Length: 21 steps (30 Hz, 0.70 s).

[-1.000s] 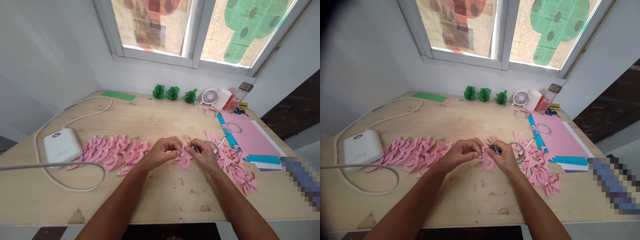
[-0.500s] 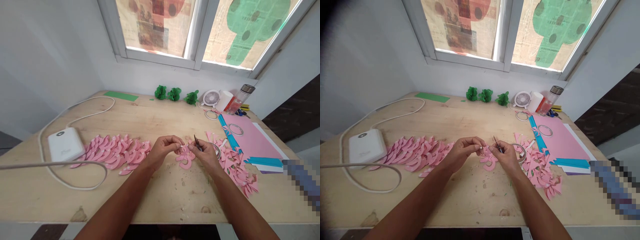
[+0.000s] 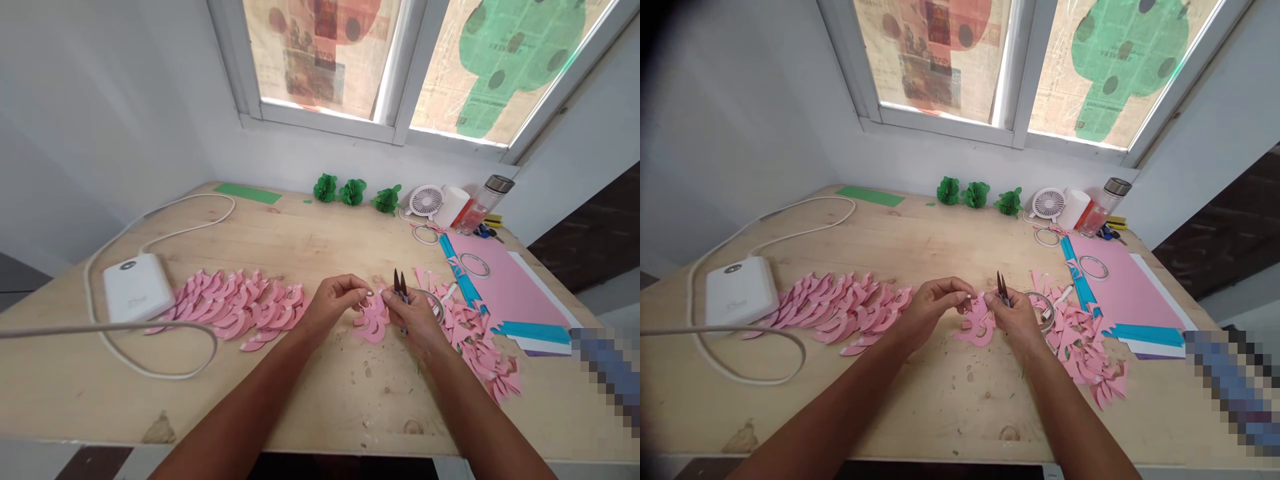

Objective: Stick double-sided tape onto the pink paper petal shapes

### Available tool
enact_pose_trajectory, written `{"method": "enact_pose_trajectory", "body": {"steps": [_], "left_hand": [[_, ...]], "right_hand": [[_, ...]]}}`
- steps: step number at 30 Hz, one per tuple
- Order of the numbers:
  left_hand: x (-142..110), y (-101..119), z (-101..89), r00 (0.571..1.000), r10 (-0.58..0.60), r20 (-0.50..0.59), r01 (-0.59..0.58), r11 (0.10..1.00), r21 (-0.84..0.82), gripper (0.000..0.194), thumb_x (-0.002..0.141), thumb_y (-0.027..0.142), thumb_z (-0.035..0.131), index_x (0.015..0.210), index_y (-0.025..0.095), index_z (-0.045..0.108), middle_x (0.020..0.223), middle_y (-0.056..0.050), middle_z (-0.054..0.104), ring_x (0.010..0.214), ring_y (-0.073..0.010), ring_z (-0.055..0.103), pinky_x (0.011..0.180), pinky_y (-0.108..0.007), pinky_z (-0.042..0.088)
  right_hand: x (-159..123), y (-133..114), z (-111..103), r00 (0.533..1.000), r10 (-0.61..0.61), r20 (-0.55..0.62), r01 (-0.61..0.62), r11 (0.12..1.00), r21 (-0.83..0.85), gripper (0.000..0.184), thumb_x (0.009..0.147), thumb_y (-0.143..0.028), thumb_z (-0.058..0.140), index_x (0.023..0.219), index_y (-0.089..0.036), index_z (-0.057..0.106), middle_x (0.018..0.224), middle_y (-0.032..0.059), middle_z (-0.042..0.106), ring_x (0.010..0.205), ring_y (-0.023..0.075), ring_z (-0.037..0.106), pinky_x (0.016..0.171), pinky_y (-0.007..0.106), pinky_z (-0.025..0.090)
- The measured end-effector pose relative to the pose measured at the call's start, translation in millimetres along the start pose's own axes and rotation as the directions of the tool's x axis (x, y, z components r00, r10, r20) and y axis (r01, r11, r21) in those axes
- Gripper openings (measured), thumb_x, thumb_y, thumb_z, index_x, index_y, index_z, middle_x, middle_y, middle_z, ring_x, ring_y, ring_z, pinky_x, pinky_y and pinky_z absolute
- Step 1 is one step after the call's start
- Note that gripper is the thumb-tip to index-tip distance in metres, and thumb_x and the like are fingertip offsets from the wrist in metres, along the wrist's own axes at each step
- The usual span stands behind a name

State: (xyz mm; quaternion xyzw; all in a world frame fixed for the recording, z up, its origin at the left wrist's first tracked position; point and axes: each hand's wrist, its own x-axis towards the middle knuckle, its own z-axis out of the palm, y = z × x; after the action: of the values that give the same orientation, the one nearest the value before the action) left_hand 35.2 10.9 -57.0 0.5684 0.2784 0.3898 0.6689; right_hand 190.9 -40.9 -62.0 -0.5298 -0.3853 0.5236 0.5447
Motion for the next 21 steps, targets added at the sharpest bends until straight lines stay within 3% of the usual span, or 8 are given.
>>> {"method": "enact_pose_trajectory", "body": {"steps": [5,11,21], "left_hand": [[-2.3,3.2,2.3,0.998,0.037,0.042,-0.038,0.999,0.019,0.017,0.076,0.028,0.056,0.080,0.014,0.065,0.069,-0.003,0.060,0.065,-0.0124,0.053,0.063,-0.025,0.044],[-5.1,9.3,4.4,0.984,0.146,0.105,-0.165,0.967,0.196,0.017,0.075,0.029,0.058,0.081,0.018,0.070,0.096,-0.008,0.061,0.088,-0.0187,0.056,0.074,-0.029,0.047],[-3.6,4.1,3.4,0.989,0.098,0.114,-0.122,0.966,0.229,0.019,0.074,0.024,0.058,0.088,0.019,0.070,0.100,-0.008,0.064,0.088,-0.0194,0.059,0.073,-0.030,0.050]], "right_hand": [[0.7,1.7,-0.2,1.000,0.008,-0.015,-0.008,1.000,0.010,0.031,0.064,-0.041,0.069,0.069,-0.016,0.053,0.044,-0.0098,0.031,0.038,0.0034,0.020,0.038,0.020,0.011],[2.5,3.1,-1.1,0.999,0.004,-0.034,-0.004,1.000,0.005,0.031,0.065,-0.042,0.068,0.066,-0.016,0.052,0.042,-0.0104,0.029,0.037,0.0037,0.020,0.038,0.020,0.011],[2.1,2.4,-1.2,0.999,-0.013,-0.046,0.015,0.999,0.041,0.031,0.066,-0.042,0.067,0.063,-0.016,0.051,0.043,-0.0099,0.029,0.038,0.0033,0.019,0.038,0.020,0.011]]}}
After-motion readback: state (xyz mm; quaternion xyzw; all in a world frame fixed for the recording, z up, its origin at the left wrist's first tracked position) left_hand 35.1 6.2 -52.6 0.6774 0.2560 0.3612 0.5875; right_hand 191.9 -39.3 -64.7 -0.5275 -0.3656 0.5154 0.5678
